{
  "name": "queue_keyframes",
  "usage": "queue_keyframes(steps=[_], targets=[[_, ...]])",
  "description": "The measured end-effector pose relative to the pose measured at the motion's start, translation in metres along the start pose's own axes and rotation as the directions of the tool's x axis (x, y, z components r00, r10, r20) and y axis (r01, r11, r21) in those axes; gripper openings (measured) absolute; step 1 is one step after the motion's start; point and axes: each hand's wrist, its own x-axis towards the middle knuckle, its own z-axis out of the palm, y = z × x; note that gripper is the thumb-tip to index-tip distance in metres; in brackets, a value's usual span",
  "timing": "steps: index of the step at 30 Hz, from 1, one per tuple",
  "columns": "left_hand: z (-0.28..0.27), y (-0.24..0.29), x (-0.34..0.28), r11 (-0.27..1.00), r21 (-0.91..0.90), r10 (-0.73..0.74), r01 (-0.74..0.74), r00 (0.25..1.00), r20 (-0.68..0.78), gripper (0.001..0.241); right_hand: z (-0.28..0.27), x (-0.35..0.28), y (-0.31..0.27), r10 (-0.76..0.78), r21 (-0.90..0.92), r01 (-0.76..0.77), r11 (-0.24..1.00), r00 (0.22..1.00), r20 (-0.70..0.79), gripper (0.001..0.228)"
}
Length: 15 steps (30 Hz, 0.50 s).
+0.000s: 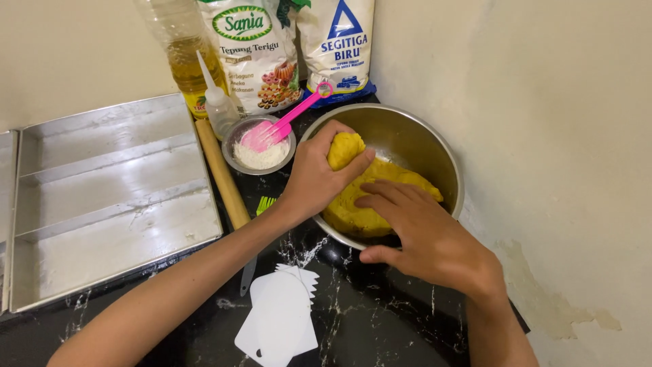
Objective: Kneading and shaping yellow dough on a black countertop using hands and a rolling pin.
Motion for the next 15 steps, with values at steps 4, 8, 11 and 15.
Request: queue_keyframes(steps=[4, 8, 11, 15], targets=[[0.004, -0.007, 0.017, 0.999, 0.032, 0.041, -0.041, 0.999, -0.005, 0.033, -0.002, 0.006, 0.0, -0.001, -0.006, 0.001, 1.0, 0.998, -0.068, 0.058], [0.008, -0.022, 0.029, 0.991, 0.101, 0.097, -0.093, 0.995, -0.035, 0.034, 0.001, 0.015, 0.006, 0.0, -0.023, -0.002, 1.0, 0.996, -0.089, 0.036], [0.006, -0.028, 0.035, 0.978, 0.14, 0.165, -0.156, 0.985, -0.055, 0.033, 0.008, 0.02, 0.014, -0.08, -0.032, 0.077, 0.997, 0.986, -0.146, 0.03], [-0.002, -0.035, 0.044, 0.975, 0.155, 0.171, -0.157, 0.982, -0.08, 0.032, 0.021, 0.031, 0.02, -0.161, -0.127, 0.131, 0.983, 0.951, -0.265, 0.022]])
